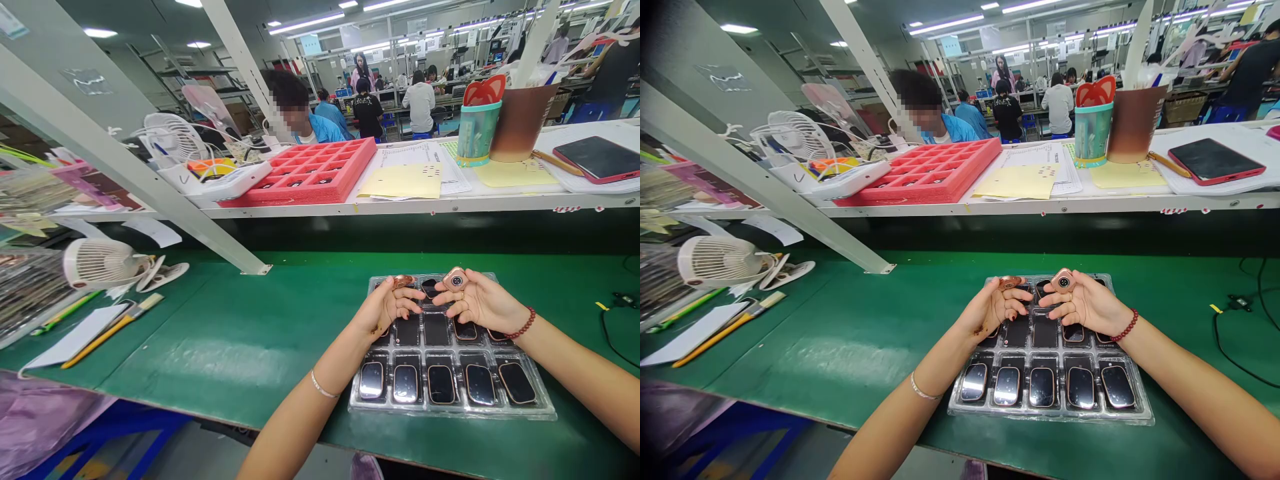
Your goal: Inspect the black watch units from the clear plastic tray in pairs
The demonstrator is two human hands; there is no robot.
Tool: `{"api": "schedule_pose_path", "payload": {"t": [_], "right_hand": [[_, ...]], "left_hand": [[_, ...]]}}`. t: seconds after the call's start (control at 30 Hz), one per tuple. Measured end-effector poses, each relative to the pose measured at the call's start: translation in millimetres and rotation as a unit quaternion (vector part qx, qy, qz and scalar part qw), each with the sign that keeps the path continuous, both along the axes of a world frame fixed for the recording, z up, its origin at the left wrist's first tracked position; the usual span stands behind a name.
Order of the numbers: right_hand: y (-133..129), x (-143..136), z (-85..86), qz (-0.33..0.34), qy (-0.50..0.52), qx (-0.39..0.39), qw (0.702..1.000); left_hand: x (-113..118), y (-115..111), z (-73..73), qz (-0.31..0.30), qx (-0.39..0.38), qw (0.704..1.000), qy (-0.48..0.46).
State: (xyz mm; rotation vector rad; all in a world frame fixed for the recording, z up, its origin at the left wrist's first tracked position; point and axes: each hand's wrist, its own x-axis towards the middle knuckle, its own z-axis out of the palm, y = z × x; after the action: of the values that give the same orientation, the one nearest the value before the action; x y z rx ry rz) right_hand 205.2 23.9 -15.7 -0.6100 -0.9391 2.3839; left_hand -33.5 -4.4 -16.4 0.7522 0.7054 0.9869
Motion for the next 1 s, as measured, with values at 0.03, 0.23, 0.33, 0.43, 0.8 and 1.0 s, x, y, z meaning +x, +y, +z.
{"api": "schedule_pose_path", "payload": {"t": [0.03, 0.23, 0.33, 0.43, 0.8, 1.0], "right_hand": [[0, 0, -0.3, -0.001, 0.001, -0.003, 1.0], [-4, 0, -2.0, -0.02, -0.016, 0.07, 0.997], [-10, -5, -0.5, -0.067, -0.066, 0.129, 0.987], [-14, -10, 0.5, -0.099, -0.118, 0.189, 0.97], [-20, -16, -0.5, -0.122, -0.182, 0.318, 0.923], [-22, -17, -1.1, -0.117, -0.184, 0.364, 0.906]], "left_hand": [[0, 0, 0.0, 0.0, 0.0, 1.0, -0.002], [2, -2, -0.7, 0.007, 0.019, 0.999, 0.046], [5, -5, -1.4, -0.002, 0.066, 0.993, 0.1], [9, -9, 0.4, -0.005, 0.104, 0.984, 0.142], [11, -13, -2.1, -0.022, 0.182, 0.957, 0.225], [12, -13, -0.3, -0.021, 0.176, 0.959, 0.223]]}}
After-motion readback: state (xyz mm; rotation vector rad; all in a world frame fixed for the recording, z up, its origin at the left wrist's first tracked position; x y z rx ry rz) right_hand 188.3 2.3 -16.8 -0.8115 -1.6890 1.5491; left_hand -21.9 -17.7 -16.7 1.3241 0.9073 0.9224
